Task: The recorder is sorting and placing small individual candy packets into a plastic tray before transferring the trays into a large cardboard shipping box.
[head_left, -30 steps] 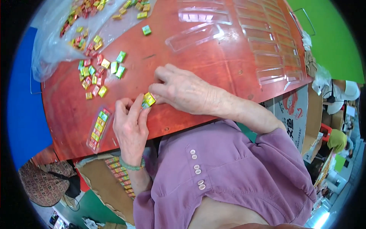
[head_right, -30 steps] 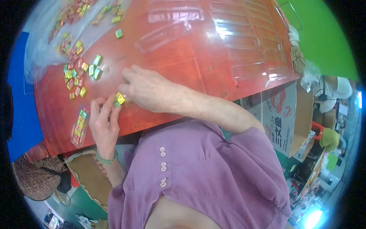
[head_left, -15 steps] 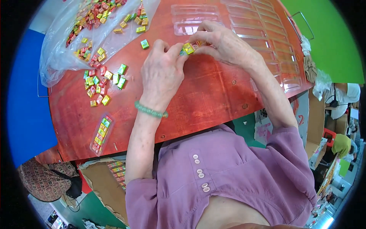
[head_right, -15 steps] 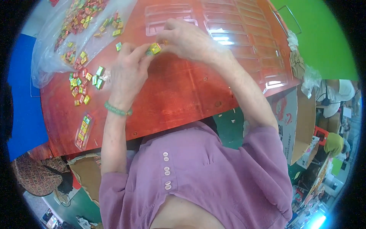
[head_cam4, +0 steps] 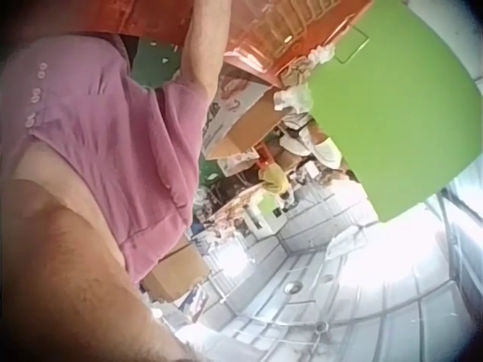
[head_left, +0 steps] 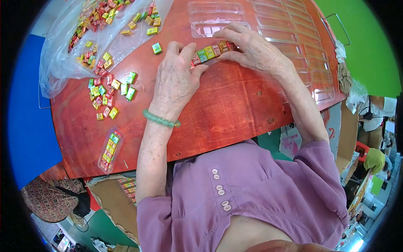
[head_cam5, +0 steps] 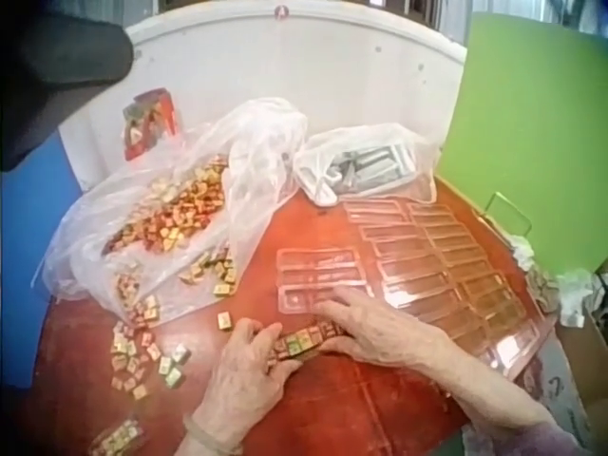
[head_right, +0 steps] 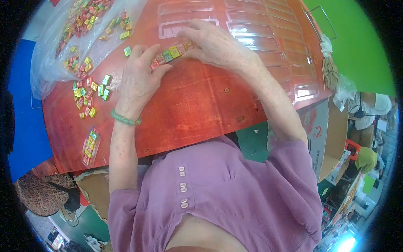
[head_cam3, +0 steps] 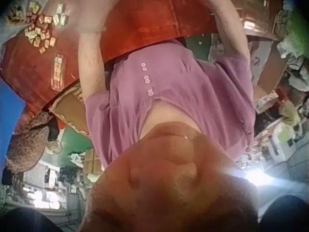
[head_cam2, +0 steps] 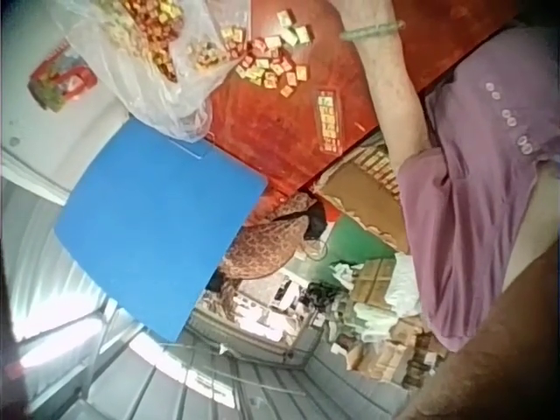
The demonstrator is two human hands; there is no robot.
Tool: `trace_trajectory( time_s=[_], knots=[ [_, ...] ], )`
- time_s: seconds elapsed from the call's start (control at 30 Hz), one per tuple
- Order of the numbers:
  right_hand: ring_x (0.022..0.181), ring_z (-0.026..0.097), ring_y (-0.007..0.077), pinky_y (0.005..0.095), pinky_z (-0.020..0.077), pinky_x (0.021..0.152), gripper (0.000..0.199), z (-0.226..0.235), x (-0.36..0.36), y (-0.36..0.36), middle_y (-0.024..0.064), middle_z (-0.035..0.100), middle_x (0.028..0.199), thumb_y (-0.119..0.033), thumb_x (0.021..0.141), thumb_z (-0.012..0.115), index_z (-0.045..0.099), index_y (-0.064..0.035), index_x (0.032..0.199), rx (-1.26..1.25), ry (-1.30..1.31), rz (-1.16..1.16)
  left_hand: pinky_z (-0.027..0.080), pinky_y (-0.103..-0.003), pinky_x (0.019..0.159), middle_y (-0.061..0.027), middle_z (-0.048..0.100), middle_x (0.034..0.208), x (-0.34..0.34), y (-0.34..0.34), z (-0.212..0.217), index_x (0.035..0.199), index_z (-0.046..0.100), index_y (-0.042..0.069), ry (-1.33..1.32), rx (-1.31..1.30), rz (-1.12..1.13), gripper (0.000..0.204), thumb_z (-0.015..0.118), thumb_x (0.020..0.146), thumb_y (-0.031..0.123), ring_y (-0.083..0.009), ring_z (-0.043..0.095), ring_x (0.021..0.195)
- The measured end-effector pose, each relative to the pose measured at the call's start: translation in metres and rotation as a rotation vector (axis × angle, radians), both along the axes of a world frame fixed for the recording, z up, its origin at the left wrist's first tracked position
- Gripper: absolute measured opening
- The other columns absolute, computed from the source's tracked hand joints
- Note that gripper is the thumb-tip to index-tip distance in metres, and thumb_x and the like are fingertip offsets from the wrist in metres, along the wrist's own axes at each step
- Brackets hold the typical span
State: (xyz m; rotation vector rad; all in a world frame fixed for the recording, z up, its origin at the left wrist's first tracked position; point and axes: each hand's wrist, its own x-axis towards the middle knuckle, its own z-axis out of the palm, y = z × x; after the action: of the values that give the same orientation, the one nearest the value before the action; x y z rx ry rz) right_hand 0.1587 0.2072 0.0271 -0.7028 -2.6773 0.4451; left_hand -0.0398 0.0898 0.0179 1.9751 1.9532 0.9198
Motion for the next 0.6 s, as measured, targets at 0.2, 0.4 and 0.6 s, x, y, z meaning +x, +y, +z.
trace_trajectory(
  time_s=[0.2,0.4,0.6],
  knots=[
    [0.107,0.064,0.0344,0.0405,0.0544,0.092,0.038,0.0,0.013,-0.005,0.0148,0.063,0.119,-0.016,0.091,0.074,0.065,-0.0034,0.125,0.009,-0.038,-0.016,0.054,-0.046,0.085,-0.0187,0.059,0.112,-0.007,-0.017,0.001,0.118,0.066,-0.002,0.029,0.009,-0.019,0.045,0.083,0.079,0.011,-0.0371,0.063,0.103],
    [0.107,0.063,0.034,0.0407,0.0532,0.094,0.032,0.002,0.018,-0.021,0.0148,0.064,0.118,-0.016,0.091,0.072,0.069,-0.0015,0.119,0.008,-0.109,-0.035,0.048,-0.046,0.102,-0.0201,0.058,0.128,0.0,-0.031,-0.009,0.126,0.062,-0.004,0.189,0.068,-0.041,0.048,0.078,0.084,0.011,-0.0367,0.056,0.125],
    [0.12,0.056,0.0318,0.0434,0.0471,0.102,0.036,-0.005,0.018,-0.046,0.0123,0.063,0.126,-0.019,0.092,0.071,0.068,-0.0011,0.123,0.218,-0.155,-0.057,0.041,-0.049,0.113,-0.0242,0.051,0.146,0.004,-0.041,-0.028,0.139,0.052,-0.006,0.284,0.097,-0.058,0.056,0.071,0.091,0.015,-0.0394,0.048,0.138]
  ],
)
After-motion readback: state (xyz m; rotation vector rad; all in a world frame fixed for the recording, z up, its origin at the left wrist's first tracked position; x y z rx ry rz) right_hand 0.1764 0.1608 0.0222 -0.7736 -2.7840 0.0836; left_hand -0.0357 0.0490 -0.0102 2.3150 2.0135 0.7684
